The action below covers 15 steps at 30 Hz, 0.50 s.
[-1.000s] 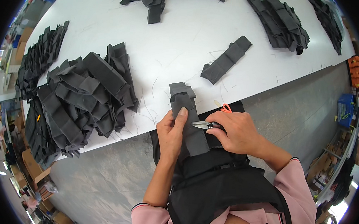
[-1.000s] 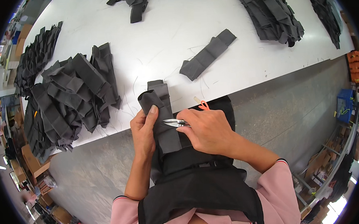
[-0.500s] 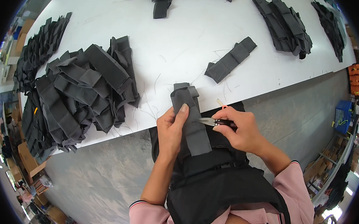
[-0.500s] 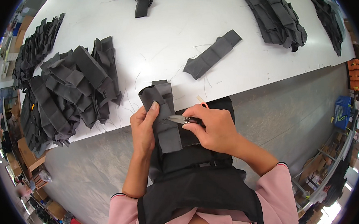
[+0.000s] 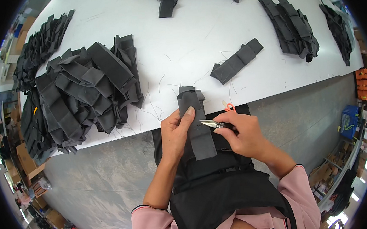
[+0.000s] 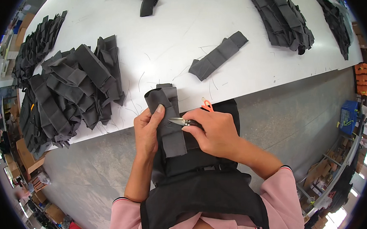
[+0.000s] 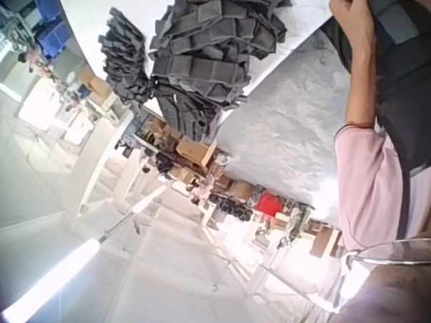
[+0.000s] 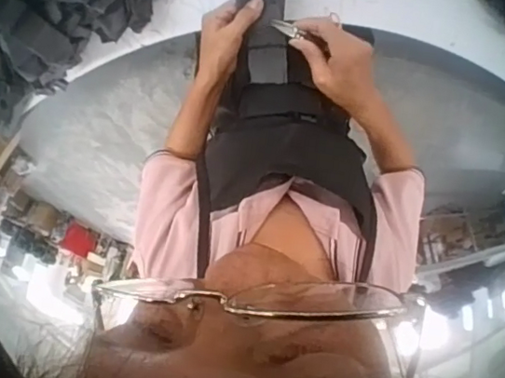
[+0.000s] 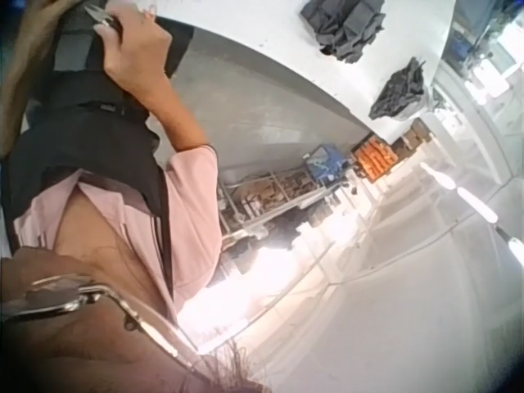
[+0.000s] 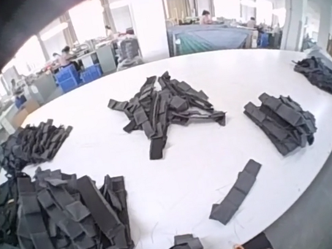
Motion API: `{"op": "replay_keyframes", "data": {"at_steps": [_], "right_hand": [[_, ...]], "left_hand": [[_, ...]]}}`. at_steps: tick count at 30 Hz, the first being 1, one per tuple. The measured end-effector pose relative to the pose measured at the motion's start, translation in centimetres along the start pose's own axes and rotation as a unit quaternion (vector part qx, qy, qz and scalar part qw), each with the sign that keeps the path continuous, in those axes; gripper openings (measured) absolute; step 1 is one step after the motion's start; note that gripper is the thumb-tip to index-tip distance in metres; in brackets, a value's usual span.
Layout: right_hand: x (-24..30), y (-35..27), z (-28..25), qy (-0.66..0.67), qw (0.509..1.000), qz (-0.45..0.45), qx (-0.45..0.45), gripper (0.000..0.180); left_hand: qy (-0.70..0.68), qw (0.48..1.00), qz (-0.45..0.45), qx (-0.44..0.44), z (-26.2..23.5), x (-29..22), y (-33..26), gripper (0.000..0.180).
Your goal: Trimming excess threads or material from black fabric strips using nippers.
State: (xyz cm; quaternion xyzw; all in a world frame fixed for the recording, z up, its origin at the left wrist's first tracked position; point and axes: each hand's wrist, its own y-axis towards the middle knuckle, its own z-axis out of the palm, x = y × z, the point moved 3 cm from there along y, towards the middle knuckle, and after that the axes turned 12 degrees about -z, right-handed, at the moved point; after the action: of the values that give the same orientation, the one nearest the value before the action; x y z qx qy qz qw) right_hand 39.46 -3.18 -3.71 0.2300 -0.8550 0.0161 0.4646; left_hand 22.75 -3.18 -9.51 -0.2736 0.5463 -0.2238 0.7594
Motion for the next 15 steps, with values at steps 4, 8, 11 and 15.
{"op": "replay_keyframes", "data": {"at_steps": [4,8,11,15], "right_hand": [[-0.2,0.2,0.3,-0.003,1.0,-0.023,-0.002,0.018],[-0.4,0.1,-0.1,-0.022,0.999,-0.036,0.019,0.019],[-0.1,0.2,-0.3,-0.07,0.993,-0.091,0.028,0.019],[-0.1,0.4,-0.4,-0.111,0.982,-0.145,0.048,0.021]], "left_hand": [[-0.009,1.0,-0.016,0.014,-0.2,-0.1,0.4,0.021],[-0.03,0.998,-0.044,0.018,-0.1,-0.6,0.1,0.021],[-0.024,0.998,-0.049,0.03,-0.5,-0.4,0.2,0.022],[-0.014,0.998,-0.053,0.037,-0.4,-0.3,0.0,0.023]]}}
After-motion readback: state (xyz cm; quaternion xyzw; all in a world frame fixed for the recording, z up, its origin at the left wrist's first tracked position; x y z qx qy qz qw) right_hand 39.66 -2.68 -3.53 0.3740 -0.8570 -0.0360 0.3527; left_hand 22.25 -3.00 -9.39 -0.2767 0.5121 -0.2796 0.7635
